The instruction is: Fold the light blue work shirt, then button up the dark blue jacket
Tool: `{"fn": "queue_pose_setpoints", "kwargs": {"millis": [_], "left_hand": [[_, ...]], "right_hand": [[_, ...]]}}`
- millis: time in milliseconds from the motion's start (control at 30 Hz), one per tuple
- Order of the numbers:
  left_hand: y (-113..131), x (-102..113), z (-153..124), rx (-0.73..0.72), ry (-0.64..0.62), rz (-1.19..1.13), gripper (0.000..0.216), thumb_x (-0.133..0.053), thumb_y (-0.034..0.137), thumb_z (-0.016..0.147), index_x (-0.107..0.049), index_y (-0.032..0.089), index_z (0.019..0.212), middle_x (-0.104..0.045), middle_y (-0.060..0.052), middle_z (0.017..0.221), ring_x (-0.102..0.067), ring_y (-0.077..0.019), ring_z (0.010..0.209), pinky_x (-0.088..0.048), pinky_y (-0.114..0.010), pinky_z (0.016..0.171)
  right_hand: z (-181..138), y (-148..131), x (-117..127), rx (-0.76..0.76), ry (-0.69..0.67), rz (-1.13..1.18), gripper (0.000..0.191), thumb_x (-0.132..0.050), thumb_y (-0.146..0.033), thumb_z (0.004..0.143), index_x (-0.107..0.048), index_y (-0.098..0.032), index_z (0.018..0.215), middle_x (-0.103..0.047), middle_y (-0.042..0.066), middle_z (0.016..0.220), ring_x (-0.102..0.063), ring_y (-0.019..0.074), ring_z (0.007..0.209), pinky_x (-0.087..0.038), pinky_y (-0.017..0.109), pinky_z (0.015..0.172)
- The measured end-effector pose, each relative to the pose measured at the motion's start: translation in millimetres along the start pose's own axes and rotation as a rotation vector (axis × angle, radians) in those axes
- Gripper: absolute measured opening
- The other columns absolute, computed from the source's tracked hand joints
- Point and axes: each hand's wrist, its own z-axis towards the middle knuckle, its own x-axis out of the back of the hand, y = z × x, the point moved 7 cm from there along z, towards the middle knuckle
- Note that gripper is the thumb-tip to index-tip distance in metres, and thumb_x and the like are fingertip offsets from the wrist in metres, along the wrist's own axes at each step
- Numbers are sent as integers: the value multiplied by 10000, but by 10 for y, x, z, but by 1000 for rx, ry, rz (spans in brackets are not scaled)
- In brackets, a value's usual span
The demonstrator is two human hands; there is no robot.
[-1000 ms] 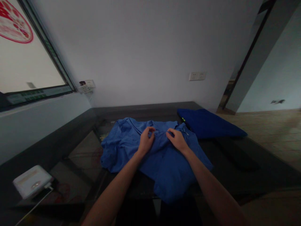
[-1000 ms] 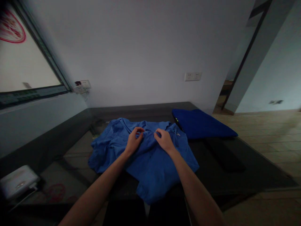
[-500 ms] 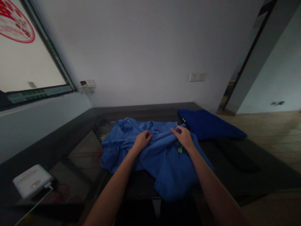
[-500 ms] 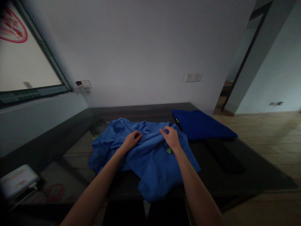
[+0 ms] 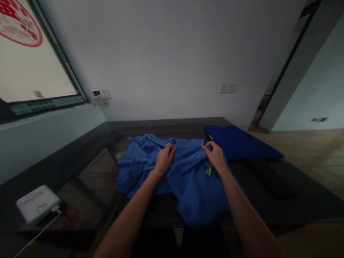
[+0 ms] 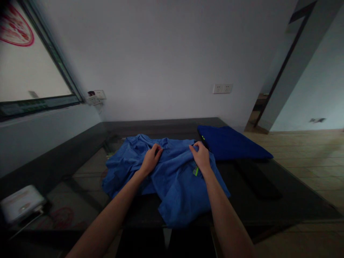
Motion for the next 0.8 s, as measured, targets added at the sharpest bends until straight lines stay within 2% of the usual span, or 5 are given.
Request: {"fn": "queue_pose_setpoints", "kwargs": {"millis": [167, 300, 500, 667, 800], "left_hand": [[46, 73, -13, 69, 58, -164, 111, -464, 284, 905, -516, 210, 970, -640, -5, 787, -628, -167, 768, -445, -255, 707], [162, 22, -50, 41, -5, -273, 161, -448, 275, 910, -521, 202, 1034, -626, 5, 758, -606, -151, 725, -446, -241, 677], [447, -118, -163, -69, -146, -367, 221, -416, 280, 921, -537, 195, 1085, -586, 8, 720, -559, -142, 674, -439, -238, 652], [530, -147, -204, -90, -187, -385, 233, -401, 277, 927, -538, 189, 1094, -615, -17, 795, -567, -144, 722, -459, -252, 707], [508, -105, -178, -92, -139, -398, 226, -469, 271, 895, -546, 192, 1092, -638, -30, 900, -592, -154, 828, -459, -259, 786]], "right_hand": [[-90, -313, -92, 218, -51, 30, 159, -510, -232, 825, -613, -192, 940, -641, 78, 878, -576, 237, 865, -426, 388, 829], [-227, -632, -167, 336, -137, 215, 189, -497, -250, 871, -620, -207, 1007, -653, 85, 1014, -572, 232, 991, -413, 385, 919], [-348, -674, -442, 296, -407, 332, 260, -468, -402, 908, -617, -204, 987, -663, 58, 963, -603, 201, 907, -447, 329, 847], [-326, -656, -475, 328, -470, 339, 409, -374, -530, 919, -605, -196, 877, -628, 53, 887, -571, 190, 872, -430, 322, 828], [-326, -659, -475, 303, -512, 306, 464, -350, -596, 898, -557, -201, 770, -594, 30, 802, -542, 183, 821, -415, 309, 786]]}}
